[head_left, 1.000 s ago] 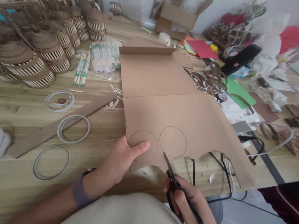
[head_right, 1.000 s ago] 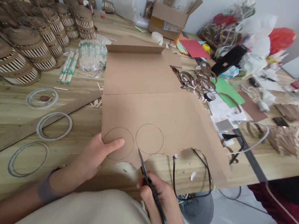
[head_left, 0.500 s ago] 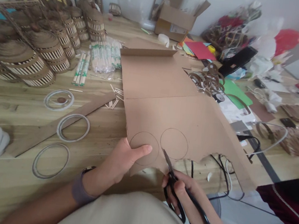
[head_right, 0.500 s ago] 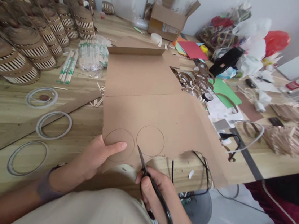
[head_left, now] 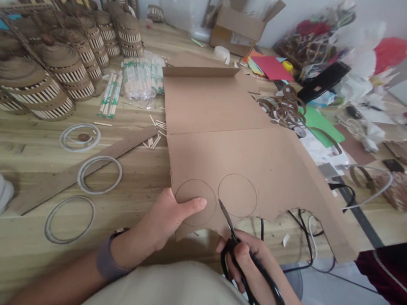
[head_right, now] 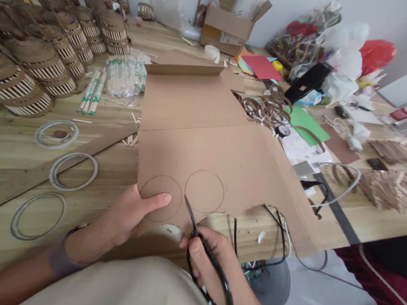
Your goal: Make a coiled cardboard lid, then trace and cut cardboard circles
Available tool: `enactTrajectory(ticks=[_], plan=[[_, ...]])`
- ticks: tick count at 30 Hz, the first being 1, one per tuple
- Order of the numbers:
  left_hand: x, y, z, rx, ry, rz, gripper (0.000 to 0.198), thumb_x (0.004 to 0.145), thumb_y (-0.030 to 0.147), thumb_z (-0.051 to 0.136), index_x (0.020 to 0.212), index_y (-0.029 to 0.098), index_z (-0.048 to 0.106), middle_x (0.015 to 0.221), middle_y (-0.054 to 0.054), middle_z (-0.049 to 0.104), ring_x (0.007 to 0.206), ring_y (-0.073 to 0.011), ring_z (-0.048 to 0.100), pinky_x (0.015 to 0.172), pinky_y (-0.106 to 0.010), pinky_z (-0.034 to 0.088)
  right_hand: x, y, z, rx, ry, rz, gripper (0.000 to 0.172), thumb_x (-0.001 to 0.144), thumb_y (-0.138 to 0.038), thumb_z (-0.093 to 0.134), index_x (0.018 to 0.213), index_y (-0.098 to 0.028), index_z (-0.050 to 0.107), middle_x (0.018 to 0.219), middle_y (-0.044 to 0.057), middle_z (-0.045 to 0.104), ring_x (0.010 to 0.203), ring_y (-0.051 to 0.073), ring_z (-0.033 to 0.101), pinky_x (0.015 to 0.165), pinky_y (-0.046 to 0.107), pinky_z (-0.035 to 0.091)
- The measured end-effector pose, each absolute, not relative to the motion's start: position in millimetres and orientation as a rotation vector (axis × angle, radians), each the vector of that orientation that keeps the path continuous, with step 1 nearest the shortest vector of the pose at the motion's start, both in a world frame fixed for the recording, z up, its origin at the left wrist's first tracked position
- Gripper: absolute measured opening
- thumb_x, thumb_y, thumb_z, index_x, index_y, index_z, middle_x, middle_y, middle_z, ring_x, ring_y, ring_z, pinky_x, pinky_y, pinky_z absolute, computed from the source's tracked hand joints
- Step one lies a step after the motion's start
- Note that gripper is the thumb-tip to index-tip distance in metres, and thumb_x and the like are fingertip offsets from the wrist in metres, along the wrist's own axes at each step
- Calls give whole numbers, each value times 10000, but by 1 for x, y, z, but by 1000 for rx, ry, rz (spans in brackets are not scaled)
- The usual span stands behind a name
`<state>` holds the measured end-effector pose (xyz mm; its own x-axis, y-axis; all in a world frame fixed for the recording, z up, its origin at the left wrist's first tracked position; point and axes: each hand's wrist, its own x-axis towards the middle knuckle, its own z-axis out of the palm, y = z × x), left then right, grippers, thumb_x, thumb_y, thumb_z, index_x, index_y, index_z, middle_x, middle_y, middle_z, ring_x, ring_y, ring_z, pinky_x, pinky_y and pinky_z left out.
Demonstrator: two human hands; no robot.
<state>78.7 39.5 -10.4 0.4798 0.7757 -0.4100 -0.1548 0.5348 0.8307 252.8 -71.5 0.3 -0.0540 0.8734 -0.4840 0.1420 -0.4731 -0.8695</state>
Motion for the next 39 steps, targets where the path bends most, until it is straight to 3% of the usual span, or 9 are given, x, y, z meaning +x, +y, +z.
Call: enactTrajectory(ticks=[11, 17, 23, 27, 33, 39], plan=[[79, 41, -8, 869, 889, 672, 286, 792, 331, 734, 1048, 204, 730, 1106, -63, 773, 1062, -265, 698, 922, -375, 547, 246, -70, -2, -1647, -1032, 1526, 715, 841, -833, 393, 829, -152, 612, 421, -93, 358, 346, 65, 263, 387, 218, 234], [78, 40, -8, 849, 920, 637, 299, 772, 353, 742, 1022, 189, 728, 1055, -74, 785, 1004, -279, 718, 884, -384, 560, 249, -71, -8, -1588, -1031, 1572, 720, 828, -841, 406, 882, -154, 614, 451, -78, 407, 348, 75, 311, 379, 222, 275], [80, 39, -6, 855, 933, 619, 300, 751, 352, 756, 1004, 193, 734, 1048, -74, 787, 992, -277, 722, 877, -383, 565, 244, -64, -6, -1576, -941, 1568, 694, 792, -863, 435, 768, -183, 573, 443, -65, 419, 370, 91, 368, 392, 231, 309], [81, 39, -3, 889, 954, 635, 233, 762, 349, 734, 945, 205, 743, 1014, -57, 791, 998, -267, 716, 865, -352, 565, 241, -62, -9, -1555, -889, 1545, 699, 790, -867, 430, 771, -182, 565, 439, -72, 413, 348, 82, 335, 383, 232, 292], [81, 39, -3, 879, 949, 644, 284, 764, 347, 743, 1010, 207, 728, 1054, -57, 786, 1015, -272, 715, 876, -360, 562, 238, -65, -14, -1542, -890, 1496, 670, 828, -830, 432, 769, -176, 566, 407, -87, 383, 328, 71, 279, 383, 235, 257], [85, 40, -1, 857, 923, 664, 301, 748, 371, 754, 987, 190, 734, 1078, -78, 777, 1042, -293, 698, 917, -384, 550, 235, -59, -15, -1522, -866, 1477, 638, 796, -861, 432, 678, -235, 430, 418, -79, 404, 342, 81, 345, 383, 233, 288]])
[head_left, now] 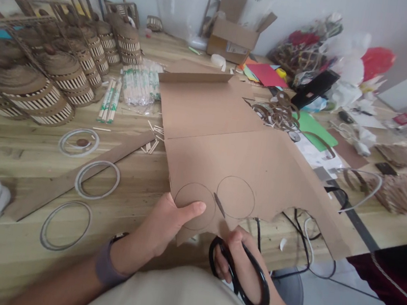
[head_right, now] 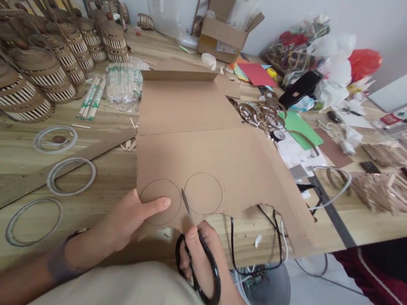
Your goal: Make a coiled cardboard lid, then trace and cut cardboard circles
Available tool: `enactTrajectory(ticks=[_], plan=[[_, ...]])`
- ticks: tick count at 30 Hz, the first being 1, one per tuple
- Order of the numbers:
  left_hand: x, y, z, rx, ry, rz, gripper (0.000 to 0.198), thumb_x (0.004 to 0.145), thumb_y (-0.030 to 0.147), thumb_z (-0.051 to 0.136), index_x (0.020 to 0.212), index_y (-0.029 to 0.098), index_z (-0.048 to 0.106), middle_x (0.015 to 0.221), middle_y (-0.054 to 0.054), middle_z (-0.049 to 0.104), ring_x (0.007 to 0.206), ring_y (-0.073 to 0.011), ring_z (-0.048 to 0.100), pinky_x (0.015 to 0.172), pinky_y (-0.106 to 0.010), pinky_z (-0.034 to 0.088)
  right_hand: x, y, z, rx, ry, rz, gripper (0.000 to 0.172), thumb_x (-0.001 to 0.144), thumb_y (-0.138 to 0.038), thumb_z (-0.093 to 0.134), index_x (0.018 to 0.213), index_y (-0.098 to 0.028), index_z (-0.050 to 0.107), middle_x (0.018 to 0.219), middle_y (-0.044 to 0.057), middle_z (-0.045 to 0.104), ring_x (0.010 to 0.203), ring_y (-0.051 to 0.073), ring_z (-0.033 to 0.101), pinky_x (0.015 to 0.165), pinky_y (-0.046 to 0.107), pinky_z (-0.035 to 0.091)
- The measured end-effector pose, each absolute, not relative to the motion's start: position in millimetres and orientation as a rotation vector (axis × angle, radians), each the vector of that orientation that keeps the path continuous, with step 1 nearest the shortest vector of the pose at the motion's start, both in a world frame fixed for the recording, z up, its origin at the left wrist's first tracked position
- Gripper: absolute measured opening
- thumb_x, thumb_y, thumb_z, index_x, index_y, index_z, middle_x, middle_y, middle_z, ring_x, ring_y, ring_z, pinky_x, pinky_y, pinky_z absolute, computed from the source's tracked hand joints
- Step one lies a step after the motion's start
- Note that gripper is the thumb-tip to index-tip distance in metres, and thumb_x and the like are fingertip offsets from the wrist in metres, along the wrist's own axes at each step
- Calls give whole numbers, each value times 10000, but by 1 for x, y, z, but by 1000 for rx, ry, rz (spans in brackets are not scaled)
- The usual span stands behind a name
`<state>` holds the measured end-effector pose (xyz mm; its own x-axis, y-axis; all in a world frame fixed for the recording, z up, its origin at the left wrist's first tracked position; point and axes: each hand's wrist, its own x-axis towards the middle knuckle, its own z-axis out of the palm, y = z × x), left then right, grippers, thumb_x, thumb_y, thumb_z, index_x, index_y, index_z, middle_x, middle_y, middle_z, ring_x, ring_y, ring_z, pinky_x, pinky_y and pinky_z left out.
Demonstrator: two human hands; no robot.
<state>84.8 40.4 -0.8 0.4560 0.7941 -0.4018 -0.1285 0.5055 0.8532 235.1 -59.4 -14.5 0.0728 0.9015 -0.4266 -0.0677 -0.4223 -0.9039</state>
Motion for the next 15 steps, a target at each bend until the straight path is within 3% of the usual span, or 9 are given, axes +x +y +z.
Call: enactTrajectory(ticks=[5, 11, 15], plan=[[86, 42, -1, 841, 889, 661, 367, 732, 397, 760, 1010, 159, 731, 1104, -109, 764, 1052, -293, 689, 952, -411, 530, 234, -54, -15, -1489, -840, 1515, 640, 812, -854, 414, 642, -237, 407, 406, -77, 393, 329, 76, 349, 364, 218, 280], [83, 44, -5, 834, 891, 678, 287, 756, 372, 740, 967, 178, 737, 1079, -86, 769, 1064, -281, 680, 962, -390, 516, 226, -51, -11, -1455, -843, 1497, 667, 818, -833, 446, 527, -242, 342, 358, -82, 315, 303, 54, 271, 343, 208, 245], [82, 44, -6, 849, 885, 683, 270, 778, 348, 726, 978, 168, 735, 1065, -84, 773, 1038, -273, 686, 953, -386, 515, 225, -50, -11, -1463, -857, 1484, 676, 797, -855, 442, 532, -239, 356, 372, -75, 342, 315, 61, 298, 350, 213, 255]])
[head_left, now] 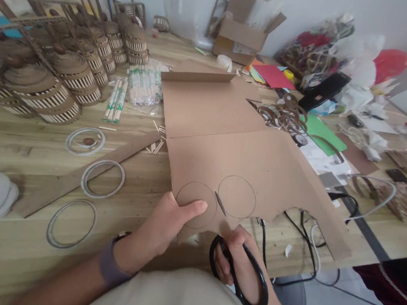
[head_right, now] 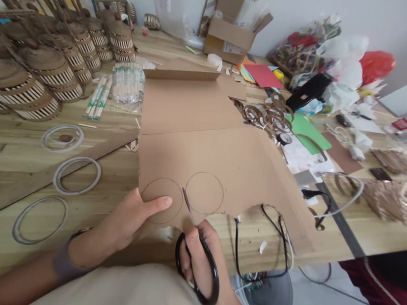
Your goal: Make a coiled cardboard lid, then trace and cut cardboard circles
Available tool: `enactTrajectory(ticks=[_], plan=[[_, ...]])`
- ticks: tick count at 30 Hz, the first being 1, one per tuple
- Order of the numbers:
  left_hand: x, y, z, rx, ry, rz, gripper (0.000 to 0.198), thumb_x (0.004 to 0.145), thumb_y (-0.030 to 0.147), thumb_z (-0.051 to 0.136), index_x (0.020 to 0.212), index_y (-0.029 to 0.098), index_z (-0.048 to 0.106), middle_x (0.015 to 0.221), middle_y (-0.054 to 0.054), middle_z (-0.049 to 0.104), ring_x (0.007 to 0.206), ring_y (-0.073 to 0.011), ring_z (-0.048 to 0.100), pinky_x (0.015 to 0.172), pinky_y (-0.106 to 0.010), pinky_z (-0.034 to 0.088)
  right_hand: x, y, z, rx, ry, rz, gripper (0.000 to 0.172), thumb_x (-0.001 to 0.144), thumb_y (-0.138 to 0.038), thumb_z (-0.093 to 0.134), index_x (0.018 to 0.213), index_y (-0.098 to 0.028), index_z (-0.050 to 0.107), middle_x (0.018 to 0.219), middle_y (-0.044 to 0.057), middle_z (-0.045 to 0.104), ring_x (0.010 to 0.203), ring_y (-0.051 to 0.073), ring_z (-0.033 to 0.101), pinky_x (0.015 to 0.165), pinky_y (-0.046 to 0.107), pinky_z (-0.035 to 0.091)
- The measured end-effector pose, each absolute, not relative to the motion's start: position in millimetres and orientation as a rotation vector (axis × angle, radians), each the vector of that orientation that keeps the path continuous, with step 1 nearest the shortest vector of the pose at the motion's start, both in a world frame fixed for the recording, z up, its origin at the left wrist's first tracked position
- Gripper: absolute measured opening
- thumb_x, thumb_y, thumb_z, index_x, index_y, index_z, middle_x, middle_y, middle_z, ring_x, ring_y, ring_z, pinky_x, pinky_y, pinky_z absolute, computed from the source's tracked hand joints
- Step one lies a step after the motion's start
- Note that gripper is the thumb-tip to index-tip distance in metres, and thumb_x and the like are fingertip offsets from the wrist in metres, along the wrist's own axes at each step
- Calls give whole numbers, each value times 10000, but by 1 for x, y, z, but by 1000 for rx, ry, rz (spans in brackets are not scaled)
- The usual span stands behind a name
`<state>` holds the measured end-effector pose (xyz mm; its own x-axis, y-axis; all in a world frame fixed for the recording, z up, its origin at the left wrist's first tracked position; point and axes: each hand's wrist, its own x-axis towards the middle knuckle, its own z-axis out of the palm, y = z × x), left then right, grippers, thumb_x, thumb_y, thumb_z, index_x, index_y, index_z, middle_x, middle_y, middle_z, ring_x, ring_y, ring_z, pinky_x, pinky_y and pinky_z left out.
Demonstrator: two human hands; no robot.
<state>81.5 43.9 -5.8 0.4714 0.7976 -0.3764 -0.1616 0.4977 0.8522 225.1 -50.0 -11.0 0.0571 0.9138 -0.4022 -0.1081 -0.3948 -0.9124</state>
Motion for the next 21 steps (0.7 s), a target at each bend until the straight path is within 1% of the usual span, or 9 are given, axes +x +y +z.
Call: enactTrajectory(ticks=[5, 8, 10, 14, 18, 21], plan=[[80, 44, -7, 800, 888, 703, 377, 775, 340, 749, 1100, 152, 709, 1126, -103, 761, 1068, -285, 681, 940, -390, 517, 228, -50, -14, -1527, -804, 1498, 682, 779, -891, 391, 585, -237, 388, 417, -54, 421, 349, 83, 371, 369, 225, 296], [79, 45, -8, 761, 872, 711, 431, 740, 347, 783, 1116, 150, 703, 1124, -110, 762, 1092, -307, 676, 944, -408, 516, 228, -47, -15, -1540, -837, 1485, 673, 805, -871, 384, 594, -232, 415, 424, -48, 434, 360, 93, 398, 379, 232, 308], [77, 47, -9, 736, 849, 719, 420, 734, 342, 796, 1099, 154, 707, 1128, -104, 761, 1109, -309, 670, 955, -411, 513, 227, -43, -15, -1529, -881, 1496, 682, 811, -864, 387, 562, -229, 413, 421, -41, 428, 363, 92, 402, 369, 227, 292], [73, 50, -10, 688, 846, 718, 374, 751, 330, 799, 1069, 154, 715, 1077, -97, 770, 1077, -300, 682, 936, -403, 523, 225, -38, -20, -1463, -923, 1528, 748, 722, -935, 385, 497, -223, 413, 416, -37, 410, 340, 79, 367, 334, 219, 258], [73, 51, -8, 646, 839, 719, 386, 727, 327, 813, 1067, 170, 717, 1048, -85, 775, 1039, -290, 694, 923, -396, 530, 228, -39, -28, -1385, -871, 1580, 757, 746, -932, 329, 493, -226, 429, 400, -39, 387, 372, 105, 418, 396, 244, 343], [76, 51, -9, 664, 840, 740, 394, 735, 326, 805, 1093, 189, 711, 1081, -78, 769, 1060, -281, 685, 949, -401, 520, 232, -38, -27, -1370, -852, 1623, 753, 761, -925, 306, 483, -237, 434, 399, -37, 378, 400, 126, 448, 455, 273, 397]])
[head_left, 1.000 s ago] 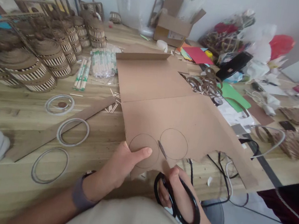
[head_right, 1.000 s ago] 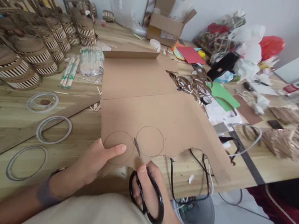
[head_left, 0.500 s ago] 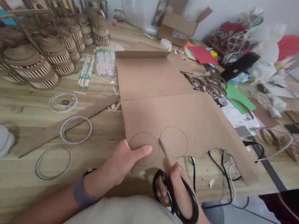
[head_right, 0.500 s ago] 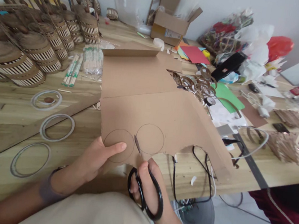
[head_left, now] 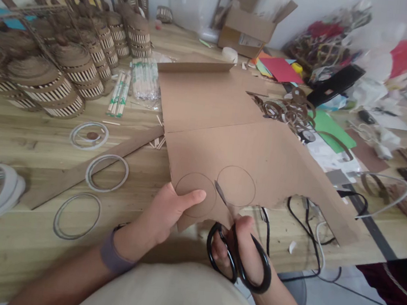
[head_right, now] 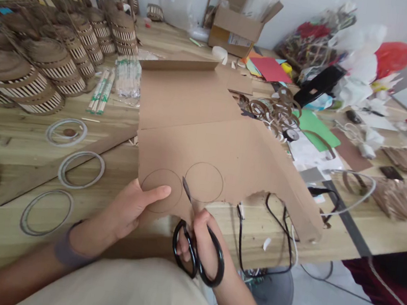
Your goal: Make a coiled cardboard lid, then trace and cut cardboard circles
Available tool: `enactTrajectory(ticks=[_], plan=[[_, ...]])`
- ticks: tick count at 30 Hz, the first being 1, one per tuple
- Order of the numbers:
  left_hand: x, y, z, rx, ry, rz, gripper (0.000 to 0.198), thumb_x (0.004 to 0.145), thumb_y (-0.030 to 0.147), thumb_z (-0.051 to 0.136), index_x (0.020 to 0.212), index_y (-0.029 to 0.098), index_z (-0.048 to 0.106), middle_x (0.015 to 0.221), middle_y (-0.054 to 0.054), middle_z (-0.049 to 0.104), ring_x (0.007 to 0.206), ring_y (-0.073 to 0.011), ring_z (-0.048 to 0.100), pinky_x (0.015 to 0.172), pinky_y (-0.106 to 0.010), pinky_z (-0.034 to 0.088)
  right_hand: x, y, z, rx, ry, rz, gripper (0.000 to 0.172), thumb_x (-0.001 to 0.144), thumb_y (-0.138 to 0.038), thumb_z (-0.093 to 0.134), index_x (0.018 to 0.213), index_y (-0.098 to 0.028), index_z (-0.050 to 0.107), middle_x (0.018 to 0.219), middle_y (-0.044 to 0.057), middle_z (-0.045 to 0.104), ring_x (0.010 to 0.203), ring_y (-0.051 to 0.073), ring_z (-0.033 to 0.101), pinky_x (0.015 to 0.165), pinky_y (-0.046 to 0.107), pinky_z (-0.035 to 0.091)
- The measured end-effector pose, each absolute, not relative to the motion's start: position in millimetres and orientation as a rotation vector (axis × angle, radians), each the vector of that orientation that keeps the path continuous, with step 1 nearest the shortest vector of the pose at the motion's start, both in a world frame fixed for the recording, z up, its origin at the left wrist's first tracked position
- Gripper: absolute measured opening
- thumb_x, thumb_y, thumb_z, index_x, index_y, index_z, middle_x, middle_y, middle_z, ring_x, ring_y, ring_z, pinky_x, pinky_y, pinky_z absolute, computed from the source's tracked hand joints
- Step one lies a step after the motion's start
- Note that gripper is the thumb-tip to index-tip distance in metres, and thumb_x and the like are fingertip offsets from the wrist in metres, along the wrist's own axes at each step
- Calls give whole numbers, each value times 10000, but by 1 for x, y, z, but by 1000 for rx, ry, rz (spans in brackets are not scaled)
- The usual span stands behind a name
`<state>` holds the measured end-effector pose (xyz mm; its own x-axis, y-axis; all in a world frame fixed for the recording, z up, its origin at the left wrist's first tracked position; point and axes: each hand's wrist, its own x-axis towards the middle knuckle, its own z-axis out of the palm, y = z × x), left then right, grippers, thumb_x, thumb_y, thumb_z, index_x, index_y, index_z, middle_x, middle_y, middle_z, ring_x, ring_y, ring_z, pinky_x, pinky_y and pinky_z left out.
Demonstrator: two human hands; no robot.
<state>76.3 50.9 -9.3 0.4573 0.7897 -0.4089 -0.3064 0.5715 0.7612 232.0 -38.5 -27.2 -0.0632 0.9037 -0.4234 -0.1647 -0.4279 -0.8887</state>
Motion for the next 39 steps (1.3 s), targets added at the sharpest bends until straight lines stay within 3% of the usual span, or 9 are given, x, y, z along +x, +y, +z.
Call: enactTrajectory(ticks=[4, 8, 13, 20, 27, 32, 39], plan=[[80, 48, -11, 697, 822, 725, 335, 752, 330, 789, 1039, 171, 726, 1112, -91, 763, 1078, -283, 682, 969, -405, 514, 236, -32, -21, -1400, -889, 1647, 788, 730, -952, 245, 496, -249, 513, 419, -14, 399, 438, 168, 488, 479, 322, 425], [81, 44, -9, 657, 774, 698, 410, 748, 316, 786, 1122, 168, 706, 1085, -86, 774, 1072, -287, 694, 950, -407, 532, 235, -25, -17, -1367, -948, 1648, 818, 743, -944, 215, 531, -237, 569, 440, 6, 449, 432, 162, 456, 537, 358, 467], [81, 44, -10, 688, 792, 707, 453, 765, 318, 780, 1180, 160, 689, 1091, -98, 774, 1081, -288, 692, 944, -399, 535, 235, -24, -19, -1358, -897, 1658, 805, 768, -927, 240, 555, -234, 590, 424, -3, 437, 392, 147, 421, 483, 345, 448], [80, 43, -12, 727, 820, 710, 411, 785, 340, 781, 1152, 175, 698, 1131, -97, 757, 1106, -284, 674, 989, -407, 506, 235, -29, -26, -1471, -841, 1644, 829, 738, -946, 175, 454, -245, 514, 399, 5, 416, 392, 142, 442, 444, 311, 427], [79, 42, -9, 718, 806, 730, 462, 772, 345, 783, 1201, 213, 673, 1128, -76, 758, 1132, -275, 662, 973, -385, 509, 229, -29, -24, -1455, -847, 1616, 819, 776, -922, 149, 422, -254, 465, 367, -6, 335, 354, 140, 367, 398, 326, 314], [79, 42, -7, 731, 815, 745, 475, 778, 330, 770, 1220, 195, 663, 1147, -90, 750, 1121, -280, 661, 975, -396, 504, 224, -29, -23, -1444, -854, 1573, 813, 763, -936, 165, 404, -261, 443, 345, -17, 292, 339, 138, 350, 407, 328, 299], [75, 39, -5, 696, 827, 693, 380, 734, 362, 808, 1064, 192, 729, 1095, -96, 767, 1125, -305, 666, 965, -400, 510, 221, -31, -18, -1526, -868, 1516, 812, 744, -954, 189, 382, -258, 401, 331, -12, 305, 302, 121, 341, 364, 314, 231]])
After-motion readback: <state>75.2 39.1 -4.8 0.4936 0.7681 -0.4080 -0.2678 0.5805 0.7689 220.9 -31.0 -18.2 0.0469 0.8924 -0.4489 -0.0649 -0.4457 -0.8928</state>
